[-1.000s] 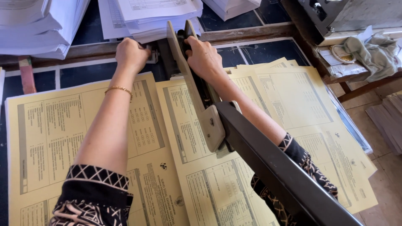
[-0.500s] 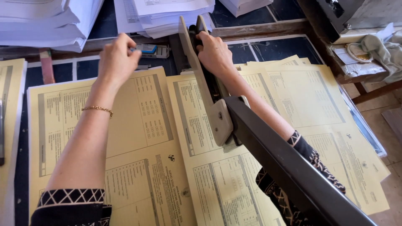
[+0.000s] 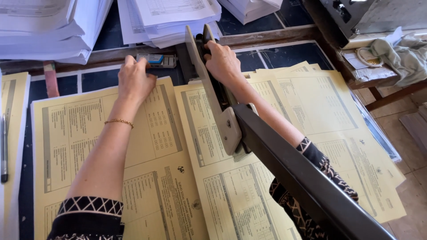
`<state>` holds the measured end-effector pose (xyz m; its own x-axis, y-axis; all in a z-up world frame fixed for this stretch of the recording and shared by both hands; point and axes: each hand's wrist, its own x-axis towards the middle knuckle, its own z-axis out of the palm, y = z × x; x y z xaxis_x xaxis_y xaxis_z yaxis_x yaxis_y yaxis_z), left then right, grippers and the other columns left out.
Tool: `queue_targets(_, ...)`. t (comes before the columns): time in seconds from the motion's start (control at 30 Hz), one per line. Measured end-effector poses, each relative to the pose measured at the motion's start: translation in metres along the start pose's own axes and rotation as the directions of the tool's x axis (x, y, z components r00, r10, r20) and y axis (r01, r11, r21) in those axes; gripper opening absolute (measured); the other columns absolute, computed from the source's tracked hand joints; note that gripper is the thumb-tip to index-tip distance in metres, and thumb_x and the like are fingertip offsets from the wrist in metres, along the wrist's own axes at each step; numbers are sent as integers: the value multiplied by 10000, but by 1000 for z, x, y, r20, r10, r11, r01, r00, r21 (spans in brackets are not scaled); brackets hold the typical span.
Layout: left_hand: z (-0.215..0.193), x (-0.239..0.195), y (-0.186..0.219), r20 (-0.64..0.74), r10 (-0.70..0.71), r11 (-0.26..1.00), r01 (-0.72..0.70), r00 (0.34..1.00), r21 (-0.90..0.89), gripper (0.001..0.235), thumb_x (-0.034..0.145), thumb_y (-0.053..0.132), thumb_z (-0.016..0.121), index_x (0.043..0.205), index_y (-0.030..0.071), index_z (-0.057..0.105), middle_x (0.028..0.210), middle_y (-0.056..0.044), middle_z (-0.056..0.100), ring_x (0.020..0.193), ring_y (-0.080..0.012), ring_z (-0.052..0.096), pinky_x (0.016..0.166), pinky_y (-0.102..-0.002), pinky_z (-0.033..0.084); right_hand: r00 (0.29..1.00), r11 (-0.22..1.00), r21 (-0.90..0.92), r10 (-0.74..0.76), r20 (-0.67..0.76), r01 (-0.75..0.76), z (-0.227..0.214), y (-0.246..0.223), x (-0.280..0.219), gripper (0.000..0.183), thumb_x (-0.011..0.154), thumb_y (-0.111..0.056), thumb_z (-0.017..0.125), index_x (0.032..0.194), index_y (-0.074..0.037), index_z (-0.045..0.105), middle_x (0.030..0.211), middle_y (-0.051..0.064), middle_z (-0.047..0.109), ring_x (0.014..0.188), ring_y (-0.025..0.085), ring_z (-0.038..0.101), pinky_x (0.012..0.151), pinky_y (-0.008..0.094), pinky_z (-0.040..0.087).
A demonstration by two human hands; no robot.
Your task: Gathering multiple sheets of paper, aligning them, and using a heavy-duty stapler to bind them into sets.
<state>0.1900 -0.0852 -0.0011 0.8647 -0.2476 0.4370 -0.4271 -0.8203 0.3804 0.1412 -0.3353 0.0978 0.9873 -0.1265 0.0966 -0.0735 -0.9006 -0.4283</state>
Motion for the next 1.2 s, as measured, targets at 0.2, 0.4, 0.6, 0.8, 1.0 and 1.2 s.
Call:
queue_targets(0.2,-63,-15,58,-284,148,981,-176,947,-76,660,724,-225,579,1343,-11,496,1123,-194,442,885,-360,618,690,-465,590,996,998,58,2,-89,3,-11,-5,-12,390,951,-216,479,1325,-180,581,1221,207,446,1066,476,550,795,612,484)
queue_targets(0.4,-93,-29,115,-409,262,896,-377,874,-234,929,890,-237,663,1590,133,176,1346,-229,436,805,-185,591,669,-244,619,870,860,256,-340,-357,441,-46,-5,-18,143,935,-23,620,1043,-56,706,953,91,653,727,162,641,639,240,547)
queue_targets(0.6,-94,-41,177,-372,382,820,-496,846,-284,1016,781,-178,627,1611,199,177,1353,-238,420,1047,-411,633,753,-483,631,846,691,608,-530,58,391,-117,-44,-82,98,871,-49,714,963,-35,684,634,87,661,568,183,702,456,257,535)
queue_targets(0.8,-57,-56,183,-362,585,798,-595,726,99,816,888,-55,594,1578,221,257,1440,-209,360,1079,-337,664,746,-431,652,915,756,590,-397,70,283,-101,-16,-98,153,789,34,690,935,50,648,675,184,651,517,221,671,411,286,574)
queue_targets(1.0,-70,-42,175,-50,202,815,-196,978,-545,516,909,40,550,1422,63,498,1238,-159,563,1169,-332,580,950,-470,524,953,851,482,-288,92,211,-80,32,-87,132,811,50,709,926,50,645,695,169,672,534,216,673,434,281,570)
queue_targets(1.2,-1,37,156,66,190,941,-163,980,-295,328,862,106,551,1162,120,685,1176,-48,643,1174,-271,598,925,-472,530,965,873,438,-258,43,214,-65,54,-89,160,865,-18,696,1012,4,639,847,127,686,754,192,674,555,273,573)
